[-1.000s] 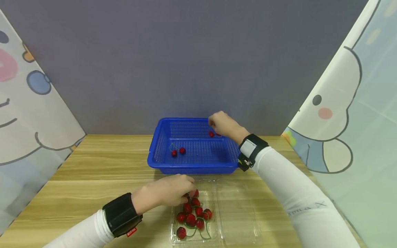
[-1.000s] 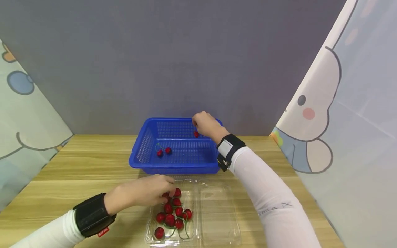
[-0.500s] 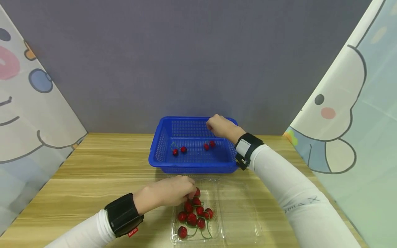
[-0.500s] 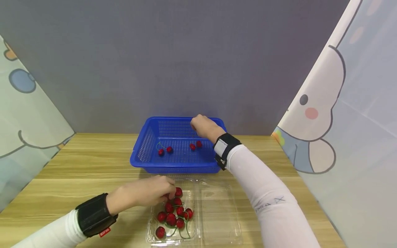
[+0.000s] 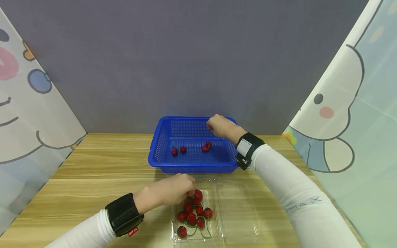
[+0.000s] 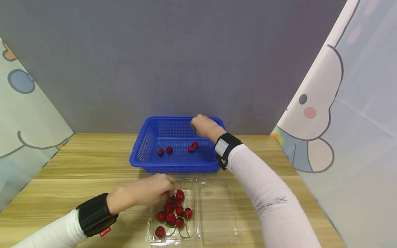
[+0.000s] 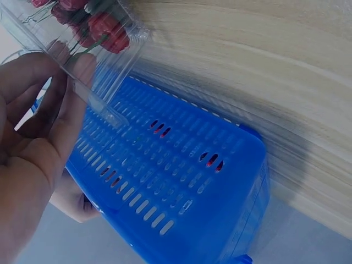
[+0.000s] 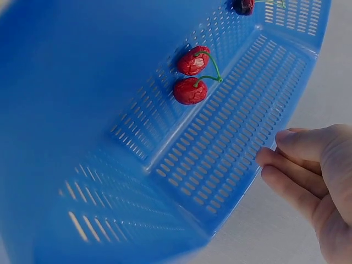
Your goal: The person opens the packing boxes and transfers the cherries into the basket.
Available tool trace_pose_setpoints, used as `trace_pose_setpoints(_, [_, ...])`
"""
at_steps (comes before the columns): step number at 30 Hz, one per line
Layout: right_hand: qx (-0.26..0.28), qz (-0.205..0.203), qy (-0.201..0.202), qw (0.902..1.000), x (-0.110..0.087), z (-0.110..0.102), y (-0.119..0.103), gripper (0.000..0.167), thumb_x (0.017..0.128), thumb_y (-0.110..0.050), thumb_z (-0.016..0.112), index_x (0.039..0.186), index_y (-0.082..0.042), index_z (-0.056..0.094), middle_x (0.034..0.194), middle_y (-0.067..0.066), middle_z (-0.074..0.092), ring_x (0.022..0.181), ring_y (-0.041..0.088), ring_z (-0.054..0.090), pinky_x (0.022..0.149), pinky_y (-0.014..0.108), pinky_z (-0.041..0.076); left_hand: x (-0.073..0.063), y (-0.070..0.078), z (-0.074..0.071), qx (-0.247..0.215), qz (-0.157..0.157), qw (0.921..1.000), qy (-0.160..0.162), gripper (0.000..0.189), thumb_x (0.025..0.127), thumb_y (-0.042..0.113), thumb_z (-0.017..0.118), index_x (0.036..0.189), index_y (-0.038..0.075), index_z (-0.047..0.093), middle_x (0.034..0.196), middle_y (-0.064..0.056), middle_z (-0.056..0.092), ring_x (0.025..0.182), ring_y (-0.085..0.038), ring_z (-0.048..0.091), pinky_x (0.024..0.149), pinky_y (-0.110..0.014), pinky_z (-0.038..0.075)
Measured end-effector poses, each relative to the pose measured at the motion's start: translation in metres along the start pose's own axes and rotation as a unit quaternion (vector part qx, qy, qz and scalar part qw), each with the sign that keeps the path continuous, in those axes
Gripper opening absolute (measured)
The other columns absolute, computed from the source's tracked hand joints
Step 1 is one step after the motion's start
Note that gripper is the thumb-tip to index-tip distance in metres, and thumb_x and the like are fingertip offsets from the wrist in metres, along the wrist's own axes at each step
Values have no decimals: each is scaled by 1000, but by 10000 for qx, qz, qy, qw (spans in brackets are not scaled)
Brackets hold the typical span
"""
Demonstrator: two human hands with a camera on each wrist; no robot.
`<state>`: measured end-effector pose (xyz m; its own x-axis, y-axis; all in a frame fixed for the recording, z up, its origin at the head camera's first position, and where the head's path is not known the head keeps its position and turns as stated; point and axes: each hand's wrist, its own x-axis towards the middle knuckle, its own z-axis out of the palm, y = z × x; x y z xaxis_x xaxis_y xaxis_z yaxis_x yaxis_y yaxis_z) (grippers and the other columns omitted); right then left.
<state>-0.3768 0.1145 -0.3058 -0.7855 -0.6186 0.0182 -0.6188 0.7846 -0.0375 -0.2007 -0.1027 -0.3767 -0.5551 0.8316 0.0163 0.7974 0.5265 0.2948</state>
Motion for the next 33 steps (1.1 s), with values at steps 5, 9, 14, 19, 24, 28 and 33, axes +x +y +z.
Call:
trace_pose_setpoints(5, [-30, -63, -12, 10000, -1, -1, -1, 7, 96, 0, 67, 97, -4, 72, 93, 7, 69, 85, 21, 65, 77, 35, 57, 1, -1, 0, 68, 54, 9999, 128, 21, 81, -14, 69, 88, 5, 77, 87, 2, 65, 85, -12, 68, 69, -12, 51])
trace_pose_setpoints(9, [-40, -198, 71, 9998, -2, -1, -1, 8, 96, 1, 66, 94, -4, 72, 89, 5, 68, 82, 20, 64, 74, 34, 56, 2, -2, -1, 161, 147, 9994, 286, 22, 83, -13, 68, 89, 5, 78, 87, 2, 67, 85, -11, 69, 70, -12, 52])
trace_pose_setpoints(14, [-99, -505, 268, 9983, -6, -2, -1, 7, 94, 3, 67, 93, -1, 73, 88, 6, 69, 83, 22, 66, 74, 35, 57, 3, -3, -4, 140, 241, 9987, 427, 21, 84, -12, 68, 90, 4, 79, 87, 2, 66, 85, -9, 67, 70, -11, 51])
trace_pose_setpoints(19, [-211, -512, 450, 9974, -11, -4, -1, 8, 95, -1, 68, 98, -3, 75, 96, 8, 73, 90, 25, 70, 80, 38, 58, 2, -5, -8, 65, 268, 9983, 513, 22, 83, -13, 68, 89, 5, 77, 87, 3, 64, 84, -7, 65, 71, -12, 51])
trace_pose_setpoints(24, [-312, -391, 583, 9970, -19, -4, 2, 9, 95, -4, 68, 101, -4, 76, 99, 9, 74, 92, 26, 70, 81, 40, 59, 0, -8, -15, 72, 390, 9969, 682, 22, 84, -14, 67, 86, 6, 76, 86, 4, 63, 82, -5, 63, 71, -14, 52])
trace_pose_setpoints(28, [-255, -419, 714, 9962, -28, -3, 5, 8, 95, -3, 67, 96, -6, 75, 95, 7, 73, 87, 24, 70, 77, 40, 58, 0, -10, -23, 110, 502, 9957, 767, 19, 86, -12, 69, 88, 6, 76, 87, 4, 64, 84, -6, 64, 72, -14, 52])
trace_pose_setpoints(33, [-133, -533, 883, 9946, -39, 0, 7, 10, 95, -2, 66, 95, -8, 75, 94, 6, 73, 86, 23, 69, 75, 40, 58, -1, -11, -34, 183, 642, 9933, 947, 17, 87, -12, 70, 89, 4, 76, 89, 1, 65, 85, -9, 67, 72, -15, 54])
